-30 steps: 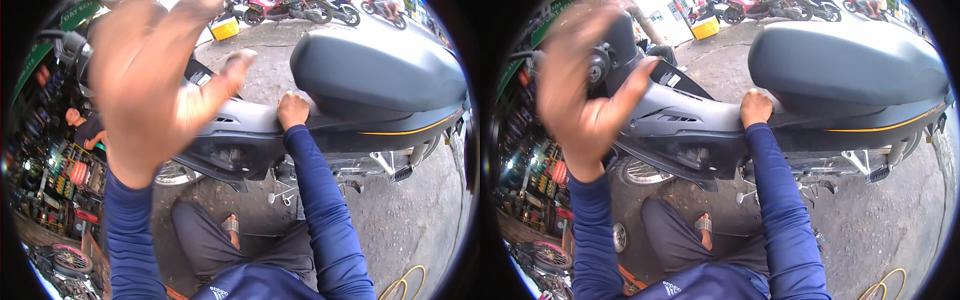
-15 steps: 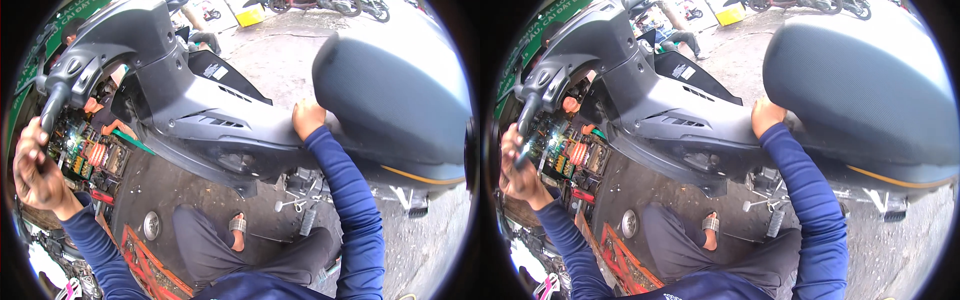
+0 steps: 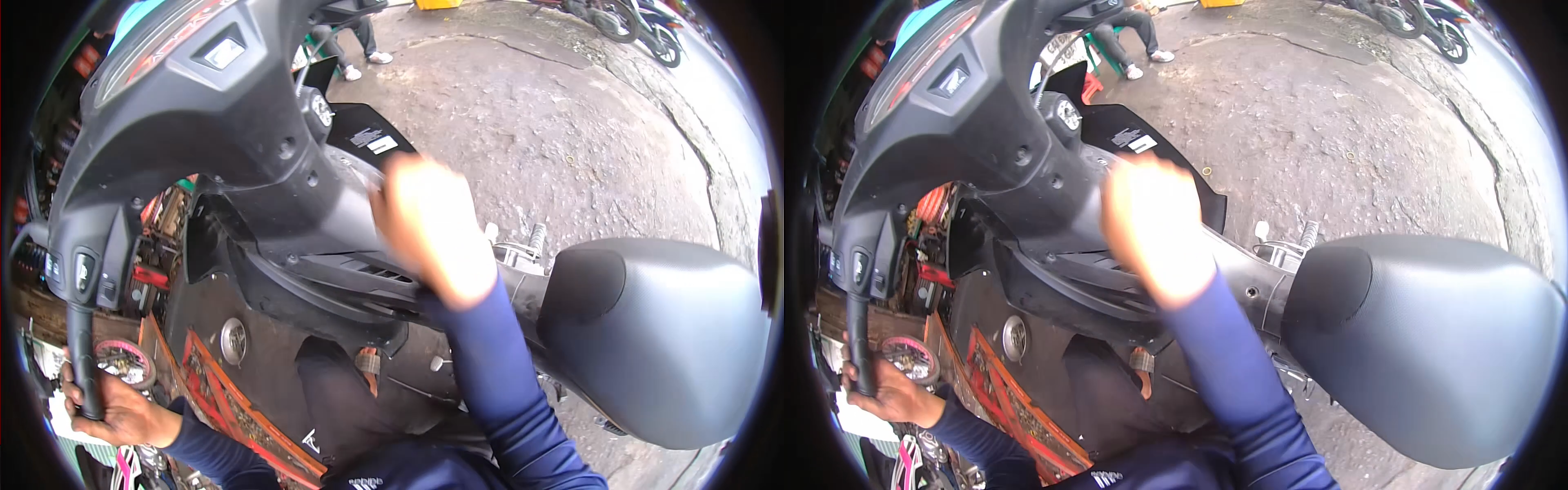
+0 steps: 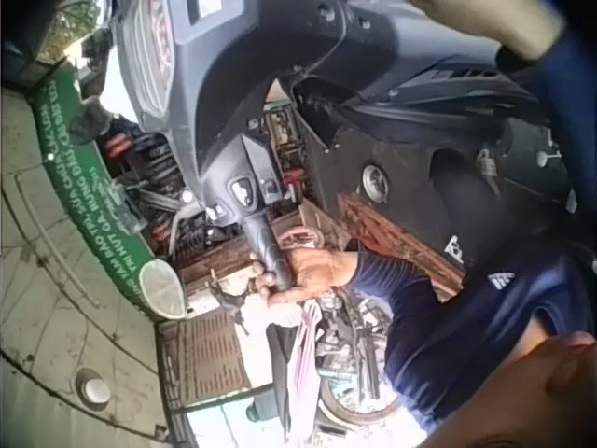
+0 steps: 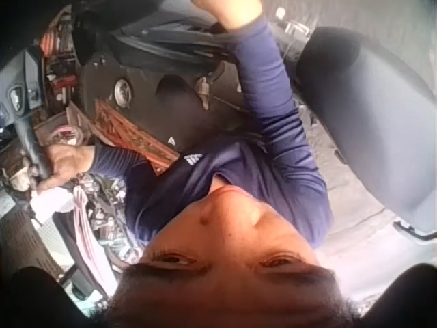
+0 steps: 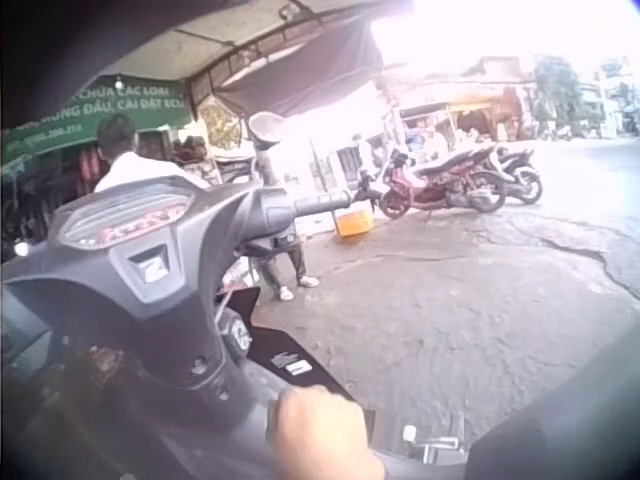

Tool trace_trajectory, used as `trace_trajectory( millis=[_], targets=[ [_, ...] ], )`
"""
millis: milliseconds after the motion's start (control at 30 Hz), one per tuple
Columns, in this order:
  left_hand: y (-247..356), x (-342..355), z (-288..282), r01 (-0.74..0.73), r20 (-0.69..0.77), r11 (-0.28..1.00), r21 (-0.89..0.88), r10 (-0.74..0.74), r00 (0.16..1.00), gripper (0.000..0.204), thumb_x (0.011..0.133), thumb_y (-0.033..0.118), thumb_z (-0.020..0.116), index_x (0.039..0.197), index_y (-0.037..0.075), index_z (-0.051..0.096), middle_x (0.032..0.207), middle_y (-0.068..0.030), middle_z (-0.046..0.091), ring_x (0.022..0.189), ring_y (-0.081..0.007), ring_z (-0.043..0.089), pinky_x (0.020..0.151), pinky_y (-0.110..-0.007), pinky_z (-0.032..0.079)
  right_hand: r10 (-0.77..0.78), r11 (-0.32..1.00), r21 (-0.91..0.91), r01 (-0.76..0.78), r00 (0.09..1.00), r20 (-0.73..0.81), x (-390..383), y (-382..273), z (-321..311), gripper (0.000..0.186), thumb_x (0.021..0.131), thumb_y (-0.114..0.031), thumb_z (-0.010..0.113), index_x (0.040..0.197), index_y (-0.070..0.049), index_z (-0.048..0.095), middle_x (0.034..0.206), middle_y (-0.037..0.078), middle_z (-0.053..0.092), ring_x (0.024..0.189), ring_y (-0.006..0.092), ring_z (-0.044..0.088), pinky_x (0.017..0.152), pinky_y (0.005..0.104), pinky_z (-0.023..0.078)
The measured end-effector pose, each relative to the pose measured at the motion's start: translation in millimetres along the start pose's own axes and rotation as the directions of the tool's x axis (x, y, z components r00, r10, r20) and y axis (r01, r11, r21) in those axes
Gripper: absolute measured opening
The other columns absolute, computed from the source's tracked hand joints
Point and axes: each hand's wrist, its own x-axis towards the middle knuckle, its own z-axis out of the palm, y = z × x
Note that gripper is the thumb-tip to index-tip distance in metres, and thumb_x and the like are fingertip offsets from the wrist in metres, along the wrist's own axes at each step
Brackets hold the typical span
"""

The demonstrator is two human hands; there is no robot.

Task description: The recorder uses an impact driver and a screwdriver to remove and install plastic fairing panels on a motorcycle.

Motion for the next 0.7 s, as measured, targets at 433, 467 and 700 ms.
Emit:
trace_trajectory(
  millis=[433, 467, 700],
  targets=[
    [15.7, -47.9, 61.6, 0.446, 0.058, 0.842, -0.303, -0.451, 0.891, 0.079, 0.086, 0.067, 0.043, 0.138, 0.008, 0.042, 0.143, -0.0156, 0.041, 0.134, -0.0325, 0.035, 0.115, -0.053, 0.017, -0.190, 0.810, 0.415, -0.413, 0.485, 0.854, 71.0, 115.8, 87.4, 0.082, 0.081, -0.064, 0.059, 0.113, 0.011, 0.057, 0.108, 0.027, 0.062, 0.102, 0.0331, 0.060, 0.090, 0.0409, 0.047],
    [18.1, -100.2, 50.5, 0.488, -0.208, 0.873, -0.003, -0.478, 0.854, 0.073, 0.088, 0.063, 0.045, 0.137, 0.010, 0.043, 0.138, -0.0154, 0.046, 0.132, -0.0292, 0.038, 0.115, -0.051, 0.018, -0.161, 0.883, 0.370, -0.290, 0.553, 0.818, 59.2, 134.4, 92.8, 0.080, 0.080, -0.062, 0.063, 0.114, 0.010, 0.057, 0.109, 0.026, 0.061, 0.105, 0.0314, 0.060, 0.090, 0.0379, 0.046],
    [-52.7, -251.6, 249.8, 0.853, -0.193, -0.079, -0.516, -0.959, -0.206, 0.051, 0.093, 0.015, 0.056, 0.139, 0.004, 0.037, 0.129, -0.0127, 0.051, 0.125, -0.0286, 0.047, 0.103, -0.042, 0.038, -0.078, 0.765, 0.317, -0.561, 0.407, 0.910, 75.3, 126.0, 103.7, 0.088, 0.071, -0.063, 0.072, 0.112, 0.013, 0.057, 0.109, 0.025, 0.062, 0.105, 0.0329, 0.060, 0.090, 0.0360, 0.046]
  ],
)
